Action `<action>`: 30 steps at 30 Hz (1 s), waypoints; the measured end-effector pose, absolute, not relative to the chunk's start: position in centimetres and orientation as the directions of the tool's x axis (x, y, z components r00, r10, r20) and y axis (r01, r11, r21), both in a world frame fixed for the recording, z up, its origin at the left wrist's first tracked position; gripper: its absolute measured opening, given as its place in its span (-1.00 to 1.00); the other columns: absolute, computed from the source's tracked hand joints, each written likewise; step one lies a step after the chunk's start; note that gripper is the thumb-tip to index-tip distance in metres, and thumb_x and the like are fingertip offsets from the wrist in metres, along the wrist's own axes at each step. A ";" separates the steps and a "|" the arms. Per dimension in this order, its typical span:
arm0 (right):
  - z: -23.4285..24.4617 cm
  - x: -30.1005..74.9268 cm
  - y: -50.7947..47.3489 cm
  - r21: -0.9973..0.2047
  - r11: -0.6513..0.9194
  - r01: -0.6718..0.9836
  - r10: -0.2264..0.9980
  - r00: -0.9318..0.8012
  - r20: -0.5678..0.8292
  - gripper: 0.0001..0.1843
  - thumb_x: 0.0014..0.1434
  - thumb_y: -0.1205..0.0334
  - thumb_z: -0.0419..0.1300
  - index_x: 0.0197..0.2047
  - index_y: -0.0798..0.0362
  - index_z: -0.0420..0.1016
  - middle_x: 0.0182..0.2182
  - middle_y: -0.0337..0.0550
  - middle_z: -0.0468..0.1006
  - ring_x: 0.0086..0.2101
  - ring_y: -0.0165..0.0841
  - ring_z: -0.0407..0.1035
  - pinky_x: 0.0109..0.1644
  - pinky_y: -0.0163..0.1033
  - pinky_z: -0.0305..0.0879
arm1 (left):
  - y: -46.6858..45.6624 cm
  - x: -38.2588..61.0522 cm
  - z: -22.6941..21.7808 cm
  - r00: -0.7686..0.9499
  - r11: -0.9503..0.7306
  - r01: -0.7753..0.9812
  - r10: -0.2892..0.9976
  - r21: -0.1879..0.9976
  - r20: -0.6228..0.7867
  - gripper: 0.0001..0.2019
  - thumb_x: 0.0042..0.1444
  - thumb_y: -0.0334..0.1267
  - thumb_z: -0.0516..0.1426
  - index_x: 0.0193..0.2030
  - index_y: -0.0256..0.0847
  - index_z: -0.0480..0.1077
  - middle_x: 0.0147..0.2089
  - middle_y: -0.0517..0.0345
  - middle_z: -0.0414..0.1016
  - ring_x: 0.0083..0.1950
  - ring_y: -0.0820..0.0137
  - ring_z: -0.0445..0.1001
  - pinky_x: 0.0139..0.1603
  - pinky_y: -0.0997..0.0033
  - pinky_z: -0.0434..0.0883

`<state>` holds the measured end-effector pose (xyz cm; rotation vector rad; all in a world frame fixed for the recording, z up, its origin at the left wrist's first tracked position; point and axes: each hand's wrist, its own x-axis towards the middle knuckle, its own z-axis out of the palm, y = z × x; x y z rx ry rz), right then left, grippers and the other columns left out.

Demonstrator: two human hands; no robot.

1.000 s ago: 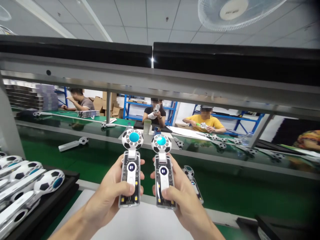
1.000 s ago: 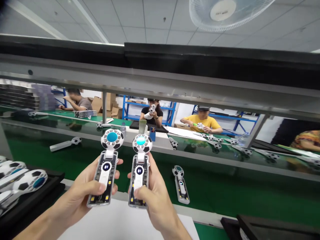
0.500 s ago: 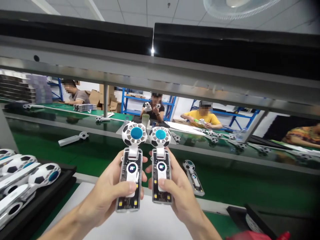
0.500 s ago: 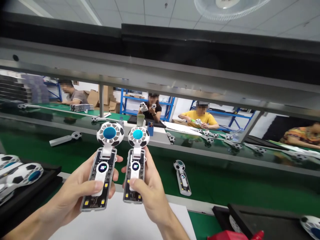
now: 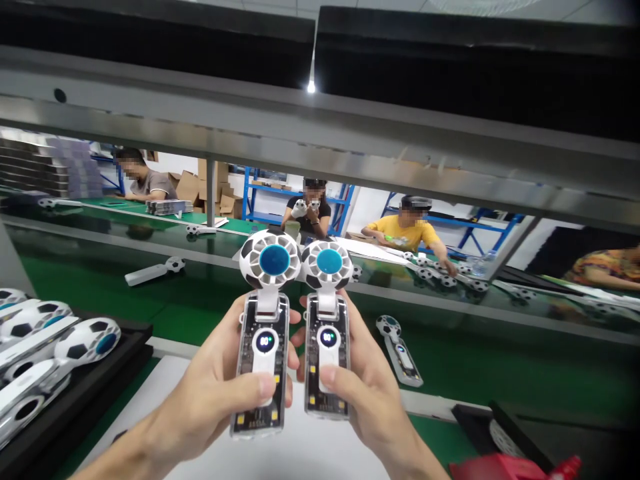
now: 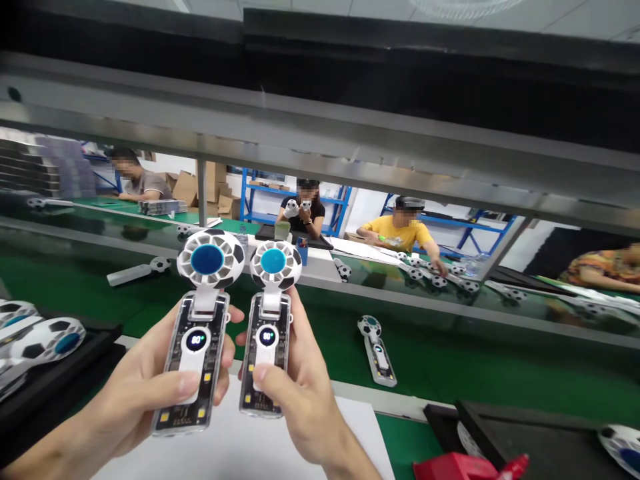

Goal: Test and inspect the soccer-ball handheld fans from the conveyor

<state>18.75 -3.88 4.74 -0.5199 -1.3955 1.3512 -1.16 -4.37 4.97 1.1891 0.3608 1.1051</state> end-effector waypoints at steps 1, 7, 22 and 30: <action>4.8 18.7 -3.9 -0.898 0.260 -0.354 0.865 -0.328 0.380 -0.10 0.18 0.20 0.31 0.45 -0.18 -0.09 0.04 -0.07 0.50 -0.09 -0.21 0.44 -0.13 -0.14 0.41 | -4.4 -1.2 5.0 0.468 -0.040 -0.495 0.830 0.868 0.305 -0.49 0.07 -0.24 0.33 0.14 0.01 0.27 -0.19 0.19 0.51 -0.28 0.39 0.53 -0.24 0.41 0.48; 4.6 18.3 -3.2 -0.861 0.268 -0.433 0.892 -0.227 0.392 -0.52 0.20 0.13 0.23 0.17 0.01 0.36 -0.34 -0.11 0.60 -0.49 -0.35 0.45 -0.44 -0.30 0.35 | -4.3 -1.1 4.8 0.460 -0.064 -0.486 0.829 0.872 0.317 -0.43 0.04 -0.21 0.35 0.17 0.00 0.25 -0.17 0.16 0.49 -0.26 0.36 0.53 -0.25 0.40 0.45; 4.7 18.3 -2.4 -0.873 0.309 -0.378 0.949 0.060 0.310 -0.71 -0.04 0.29 0.20 -0.18 0.10 0.48 -0.37 -0.15 0.63 -0.57 -0.34 0.46 -0.55 -0.25 0.49 | -4.7 -0.1 5.8 0.366 0.028 -0.374 0.923 0.927 0.121 -0.50 0.00 -0.03 0.27 0.08 -0.07 0.31 -0.30 0.14 0.52 -0.42 0.32 0.47 -0.43 0.39 0.38; 5.4 18.3 -2.3 -0.840 0.221 -0.496 0.972 0.041 0.232 -0.67 -0.12 0.25 0.24 -0.20 0.05 0.45 -0.32 -0.19 0.61 -0.40 -0.29 0.53 -0.30 -0.16 0.54 | -3.4 -0.1 4.8 -0.078 -0.248 -0.135 0.968 0.959 0.240 -0.76 -0.02 -0.14 0.35 -0.32 -0.21 0.44 -0.41 0.16 0.52 -0.42 0.38 0.48 -0.48 0.49 0.38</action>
